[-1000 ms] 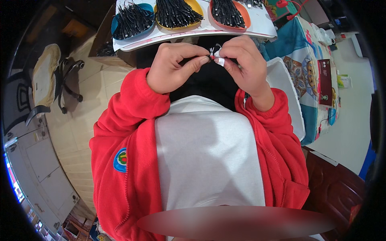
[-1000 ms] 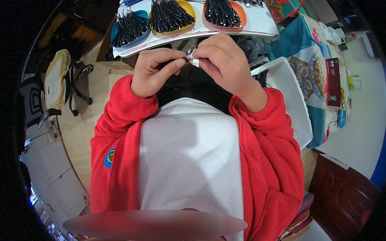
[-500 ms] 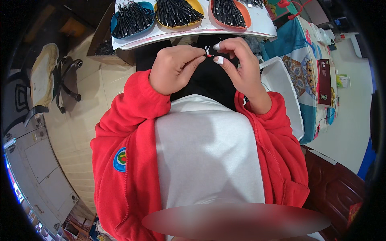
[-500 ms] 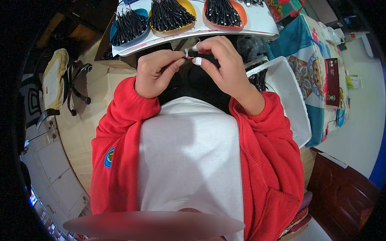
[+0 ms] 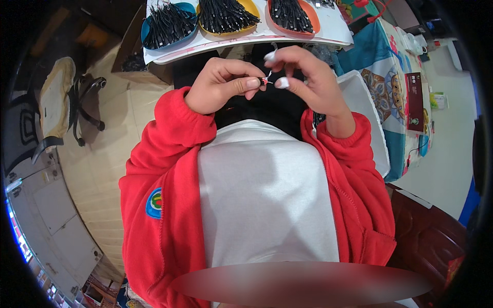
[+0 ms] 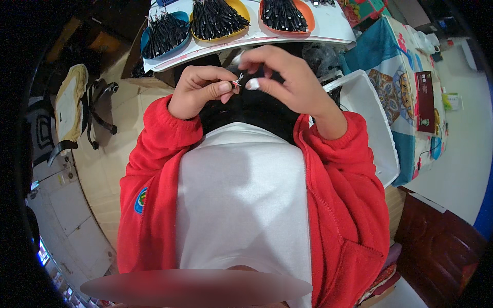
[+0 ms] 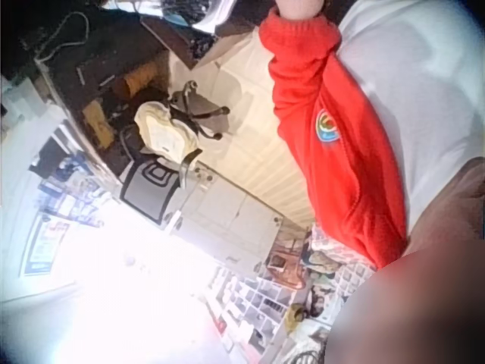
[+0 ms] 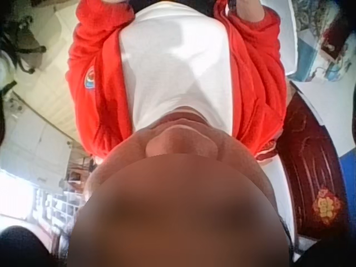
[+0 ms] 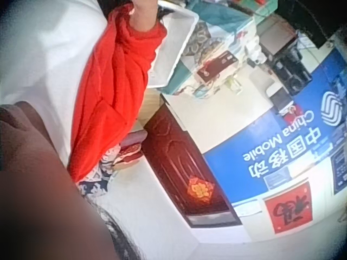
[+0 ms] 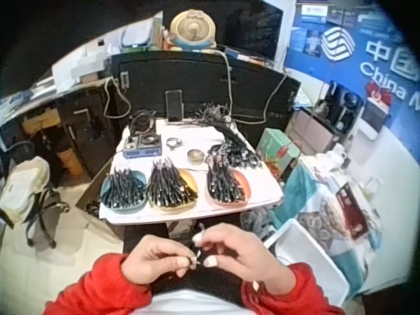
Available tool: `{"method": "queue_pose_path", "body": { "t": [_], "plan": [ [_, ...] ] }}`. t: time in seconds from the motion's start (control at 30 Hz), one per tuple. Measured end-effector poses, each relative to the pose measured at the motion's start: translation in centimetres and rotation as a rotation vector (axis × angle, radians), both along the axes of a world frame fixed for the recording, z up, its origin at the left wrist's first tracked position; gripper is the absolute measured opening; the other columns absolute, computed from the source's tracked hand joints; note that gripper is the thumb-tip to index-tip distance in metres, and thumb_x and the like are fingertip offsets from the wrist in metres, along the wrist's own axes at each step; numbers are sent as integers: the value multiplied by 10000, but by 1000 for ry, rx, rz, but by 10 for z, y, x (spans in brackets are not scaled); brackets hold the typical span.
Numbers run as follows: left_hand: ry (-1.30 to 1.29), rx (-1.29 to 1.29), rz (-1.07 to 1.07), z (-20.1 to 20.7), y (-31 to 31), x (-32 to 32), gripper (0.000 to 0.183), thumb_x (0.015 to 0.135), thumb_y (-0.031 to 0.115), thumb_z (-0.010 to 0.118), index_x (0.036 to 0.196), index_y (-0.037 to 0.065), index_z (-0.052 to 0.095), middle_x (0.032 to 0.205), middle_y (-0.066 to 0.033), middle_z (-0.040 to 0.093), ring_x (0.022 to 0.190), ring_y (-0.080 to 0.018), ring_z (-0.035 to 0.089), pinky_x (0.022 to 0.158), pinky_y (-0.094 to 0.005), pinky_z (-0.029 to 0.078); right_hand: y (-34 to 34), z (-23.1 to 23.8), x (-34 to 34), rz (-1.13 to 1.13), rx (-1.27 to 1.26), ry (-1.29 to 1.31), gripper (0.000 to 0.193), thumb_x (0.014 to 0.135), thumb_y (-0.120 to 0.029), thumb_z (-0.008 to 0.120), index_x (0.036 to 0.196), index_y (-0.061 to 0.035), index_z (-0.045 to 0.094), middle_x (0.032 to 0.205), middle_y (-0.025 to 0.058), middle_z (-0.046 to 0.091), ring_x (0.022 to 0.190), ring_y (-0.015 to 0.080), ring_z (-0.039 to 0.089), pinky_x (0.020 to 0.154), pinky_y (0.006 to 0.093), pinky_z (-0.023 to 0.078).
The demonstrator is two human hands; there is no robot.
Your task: The person repeatedly picks small black electronic components from a tray, attaches a white connector to each, and places the finished units into a white bin. The process is continuous and repetitive throughout the clip.
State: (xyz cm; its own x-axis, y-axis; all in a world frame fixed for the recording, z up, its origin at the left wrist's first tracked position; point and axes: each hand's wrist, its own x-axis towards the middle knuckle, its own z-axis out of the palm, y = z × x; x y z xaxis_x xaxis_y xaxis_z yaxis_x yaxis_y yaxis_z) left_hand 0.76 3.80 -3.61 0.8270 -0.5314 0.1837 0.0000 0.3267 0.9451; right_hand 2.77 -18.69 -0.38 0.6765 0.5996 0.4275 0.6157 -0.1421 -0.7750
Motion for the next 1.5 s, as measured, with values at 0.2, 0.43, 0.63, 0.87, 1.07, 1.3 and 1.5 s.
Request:
{"method": "queue_pose_path", "body": {
  "t": [0.2, 0.43, 0.63, 0.87, 1.07, 1.3, 1.5],
  "plan": [
    [144, -104, -68, -4, -3, 4, 138, 906, 82, 580, 972, -17, 650, 699, -27, 592, 599, -61, 504, 521, -173, 379, 12, 6, 0, -11, -41, -233, 230, 744, 49, 651, 952, -14, 577, 847, 106, 584, 745, 267, 581, 647, 324, 474],
    [291, -339, 19, -8, -11, -6, 157, 897, 81, 586, 1005, -27, 624, 702, -34, 568, 564, -53, 445, 483, -170, 305, 0, -7, -1, -154, -137, -365, 192, 730, 63, 637, 893, -8, 564, 830, 121, 592, 761, 291, 593, 666, 338, 484],
    [291, -534, 41, -1, 0, -11, 154, 906, 60, 564, 1030, -24, 601, 816, -46, 577, 627, -76, 473, 512, -187, 343, -8, -10, 2, -220, -72, -315, 209, 780, 10, 648, 986, -6, 613, 934, 114, 629, 767, 230, 619, 681, 315, 502],
    [-43, -306, 161, 3, -6, -8, 117, 882, 31, 591, 973, -40, 610, 796, -71, 597, 623, -100, 500, 538, -214, 385, 17, 3, 7, 4, 198, -40, 180, 812, -26, 655, 988, -1, 624, 915, 75, 617, 708, 130, 568, 633, 223, 457],
    [-178, -147, 205, 10, -4, -6, 121, 881, 26, 586, 967, -55, 610, 819, -101, 622, 620, -114, 525, 565, -227, 425, 19, 11, 9, 37, 105, -84, 119, 812, -32, 651, 921, -3, 613, 855, 49, 599, 677, 124, 551, 600, 229, 443],
    [-476, 249, 339, 17, 3, -8, 108, 876, 7, 587, 953, -42, 644, 769, -47, 607, 649, -91, 534, 576, -215, 438, 18, 0, 2, 210, 331, 819, 179, 900, -119, 610, 1023, 7, 575, 901, -2, 582, 793, 59, 524, 690, 186, 433],
    [127, -249, 141, 1, -4, -9, 132, 889, 56, 594, 998, -17, 612, 778, -56, 592, 616, -81, 491, 513, -196, 351, 21, 0, -9, -117, 237, 204, 216, 835, -46, 659, 1032, 9, 588, 897, 51, 600, 779, 113, 577, 687, 223, 478]
  ]
}}
